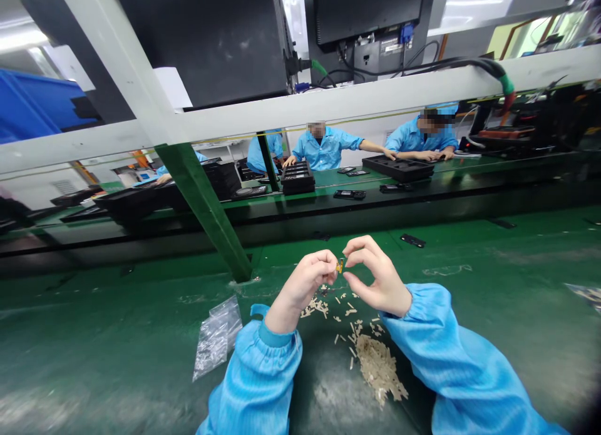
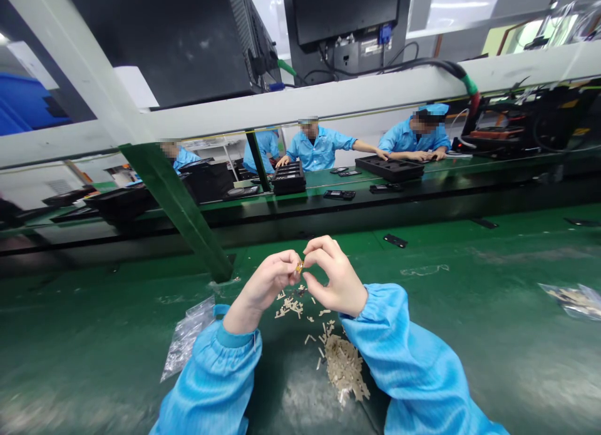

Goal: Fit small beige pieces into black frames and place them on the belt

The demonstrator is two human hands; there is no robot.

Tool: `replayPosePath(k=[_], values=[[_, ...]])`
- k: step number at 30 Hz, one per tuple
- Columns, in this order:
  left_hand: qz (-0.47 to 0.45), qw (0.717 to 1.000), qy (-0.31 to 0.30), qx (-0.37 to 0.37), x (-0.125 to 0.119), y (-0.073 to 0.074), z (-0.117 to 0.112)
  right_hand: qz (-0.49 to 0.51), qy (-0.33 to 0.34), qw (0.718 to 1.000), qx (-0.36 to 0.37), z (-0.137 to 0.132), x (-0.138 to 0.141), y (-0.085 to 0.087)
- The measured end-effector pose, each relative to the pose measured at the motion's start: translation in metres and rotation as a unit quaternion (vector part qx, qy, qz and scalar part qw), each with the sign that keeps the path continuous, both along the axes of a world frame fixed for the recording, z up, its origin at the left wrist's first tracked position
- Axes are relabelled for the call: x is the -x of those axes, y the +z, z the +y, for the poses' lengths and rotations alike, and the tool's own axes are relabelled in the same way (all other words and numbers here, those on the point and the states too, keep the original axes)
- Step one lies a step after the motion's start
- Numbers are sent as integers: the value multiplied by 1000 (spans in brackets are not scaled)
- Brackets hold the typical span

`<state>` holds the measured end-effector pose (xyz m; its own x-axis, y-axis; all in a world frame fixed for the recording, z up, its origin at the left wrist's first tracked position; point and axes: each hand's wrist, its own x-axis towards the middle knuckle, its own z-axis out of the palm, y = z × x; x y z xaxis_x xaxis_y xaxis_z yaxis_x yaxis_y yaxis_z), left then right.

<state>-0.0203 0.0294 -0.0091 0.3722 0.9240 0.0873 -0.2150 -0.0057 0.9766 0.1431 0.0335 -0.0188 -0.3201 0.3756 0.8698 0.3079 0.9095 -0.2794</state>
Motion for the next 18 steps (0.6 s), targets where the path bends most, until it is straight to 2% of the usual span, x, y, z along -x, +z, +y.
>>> replayPosePath(k=[8,14,16,18], values=[[1,1000,-24,9,0,-2,1,-24,-16,999,-17,0,1,-1],[36,999,-18,-17,-1,-4,2,-34,-36,999,-8,1,2,-3],[91,995,0,-50,0,-8,7,-36,-46,998,-5,2,2,-4],[211,971,57,-97,5,-17,19,-34,-54,998,-3,3,1,-3]])
